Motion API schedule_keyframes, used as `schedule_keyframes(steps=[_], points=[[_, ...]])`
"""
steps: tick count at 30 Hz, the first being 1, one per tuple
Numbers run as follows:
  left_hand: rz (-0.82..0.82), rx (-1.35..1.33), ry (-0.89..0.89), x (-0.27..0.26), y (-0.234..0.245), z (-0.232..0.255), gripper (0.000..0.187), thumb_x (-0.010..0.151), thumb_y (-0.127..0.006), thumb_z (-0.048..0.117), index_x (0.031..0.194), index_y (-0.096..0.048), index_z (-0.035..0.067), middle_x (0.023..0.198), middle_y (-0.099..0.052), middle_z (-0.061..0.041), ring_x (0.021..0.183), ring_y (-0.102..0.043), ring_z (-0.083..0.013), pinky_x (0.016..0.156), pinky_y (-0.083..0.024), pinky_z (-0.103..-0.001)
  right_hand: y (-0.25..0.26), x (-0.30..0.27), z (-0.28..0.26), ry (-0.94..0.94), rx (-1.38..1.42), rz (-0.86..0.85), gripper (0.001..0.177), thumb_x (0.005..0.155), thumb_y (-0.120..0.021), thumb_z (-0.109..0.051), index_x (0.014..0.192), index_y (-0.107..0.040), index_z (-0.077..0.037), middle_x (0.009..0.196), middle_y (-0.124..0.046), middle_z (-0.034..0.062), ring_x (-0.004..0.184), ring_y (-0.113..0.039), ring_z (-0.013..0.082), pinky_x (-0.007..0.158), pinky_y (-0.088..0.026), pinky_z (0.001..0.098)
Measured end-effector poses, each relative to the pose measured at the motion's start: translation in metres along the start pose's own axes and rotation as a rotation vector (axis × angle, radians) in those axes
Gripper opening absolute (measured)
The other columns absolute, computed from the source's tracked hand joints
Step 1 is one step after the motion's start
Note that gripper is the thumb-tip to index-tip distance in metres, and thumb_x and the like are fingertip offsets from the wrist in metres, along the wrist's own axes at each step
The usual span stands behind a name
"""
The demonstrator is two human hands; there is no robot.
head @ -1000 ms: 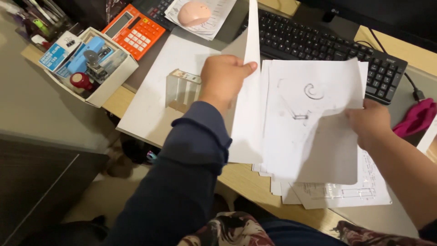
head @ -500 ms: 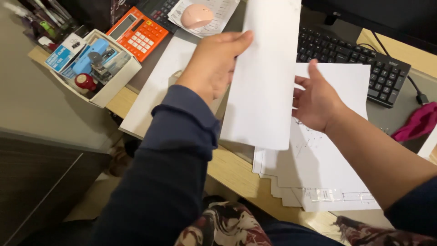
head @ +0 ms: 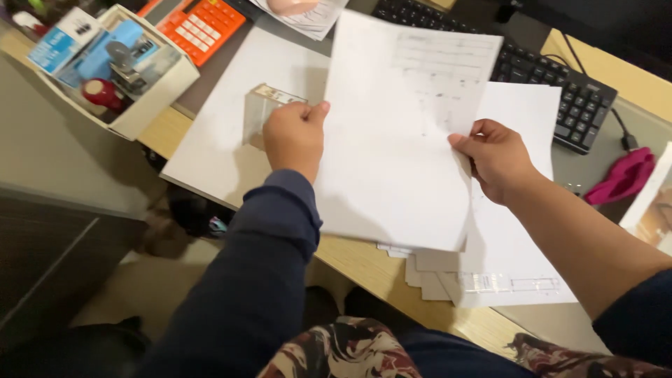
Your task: The person sorts through a stack of papers and diagrams on a desk, picking up and turning over individual sheets. They move the documents between different piles, occasionally sliding a sheet into a plastic folder near a keyboard and calculator.
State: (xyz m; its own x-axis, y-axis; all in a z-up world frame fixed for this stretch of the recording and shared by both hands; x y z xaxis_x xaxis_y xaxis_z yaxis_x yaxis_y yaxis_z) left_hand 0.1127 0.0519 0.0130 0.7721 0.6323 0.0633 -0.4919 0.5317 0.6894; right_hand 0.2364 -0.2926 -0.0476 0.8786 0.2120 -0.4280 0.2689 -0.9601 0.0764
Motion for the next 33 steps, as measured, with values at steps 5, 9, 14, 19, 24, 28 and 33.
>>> schedule_keyframes(steps=[5,9,14,19,24,28,33], points=[[0.07,0.422,-0.148,-0.026,-0.007,0.0,0.071,0.058,-0.092,0.049,0.108,-0.069,0.005,0.119,-0.062,-0.018,0.11,-0.061,-0.0396,0.081,-0.05,-0.059,0.036,-0.007,-0.005,-0.007,0.148,0.208,0.012,0.095,-0.067,-0.003,0.102,-0.057,0.0,0.104,-0.068,0.0119,0.093,-0.072,0.0207,0.083,-0.065,0.0319],[-0.152,0.466,-0.035,-0.028,-0.018,-0.015,0.064,0.068,-0.09,0.044,0.112,-0.064,0.005,0.122,-0.057,-0.014,0.115,-0.059,-0.0342,0.09,-0.051,-0.054,0.04,-0.008,-0.013,0.008,0.117,0.207,0.015,0.098,-0.065,-0.004,0.108,-0.056,0.001,0.112,-0.066,0.0152,0.101,-0.072,0.0237,0.091,-0.065,0.0328],[-0.202,0.277,-0.1,-0.019,-0.017,-0.022,0.049,0.076,-0.083,0.035,0.106,-0.066,0.0,0.11,-0.063,-0.021,0.101,-0.065,-0.0393,0.083,-0.056,-0.05,0.032,-0.007,-0.02,0.012,0.171,0.207,0.014,0.098,-0.063,-0.004,0.109,-0.055,0.001,0.113,-0.067,0.0165,0.102,-0.072,0.0244,0.09,-0.061,0.0339],[-0.035,0.228,-0.1,-0.021,0.005,-0.023,0.022,0.095,-0.062,0.026,0.094,-0.069,0.005,0.094,-0.069,-0.016,0.09,-0.068,-0.0386,0.081,-0.056,-0.049,0.028,0.0,-0.032,0.101,0.239,0.229,0.015,0.1,-0.062,-0.003,0.111,-0.053,0.001,0.114,-0.065,0.0149,0.103,-0.072,0.0237,0.092,-0.063,0.037],[0.177,0.191,-0.21,-0.034,0.04,0.01,0.013,0.092,-0.062,0.022,0.09,-0.065,0.009,0.094,-0.07,-0.009,0.084,-0.068,-0.0357,0.07,-0.055,-0.049,0.009,0.013,-0.039,0.126,0.233,0.307,0.017,0.1,-0.06,-0.003,0.114,-0.051,0.0,0.116,-0.066,0.0134,0.107,-0.072,0.0234,0.092,-0.062,0.0368],[0.255,0.295,-0.317,-0.034,0.053,0.035,0.009,0.089,-0.065,0.021,0.092,-0.063,0.013,0.092,-0.067,-0.006,0.083,-0.067,-0.0322,0.065,-0.055,-0.048,-0.032,0.018,-0.045,0.147,0.107,0.291,0.021,0.099,-0.061,-0.006,0.117,-0.051,-0.002,0.117,-0.066,0.0127,0.105,-0.07,0.0238,0.09,-0.063,0.0395],[0.28,0.332,-0.35,-0.033,0.054,0.043,0.009,0.087,-0.066,0.018,0.094,-0.06,0.015,0.093,-0.063,-0.003,0.08,-0.066,-0.0289,0.061,-0.055,-0.044,-0.093,0.015,-0.048,0.107,-0.032,0.205,0.023,0.099,-0.061,-0.01,0.118,-0.051,-0.002,0.114,-0.066,0.0128,0.099,-0.072,0.0224,0.086,-0.063,0.0386]])
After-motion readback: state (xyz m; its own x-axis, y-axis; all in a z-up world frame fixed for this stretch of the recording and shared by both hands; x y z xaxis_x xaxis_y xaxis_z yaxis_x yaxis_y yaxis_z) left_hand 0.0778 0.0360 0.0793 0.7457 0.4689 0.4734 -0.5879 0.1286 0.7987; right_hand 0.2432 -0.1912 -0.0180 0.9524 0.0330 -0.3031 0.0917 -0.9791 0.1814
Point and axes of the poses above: each hand's wrist, its own x-axis towards the middle knuckle, its own y-axis out of the back of the hand, z = x × y, the point moved 10 cm from there along x, towards the middle knuckle
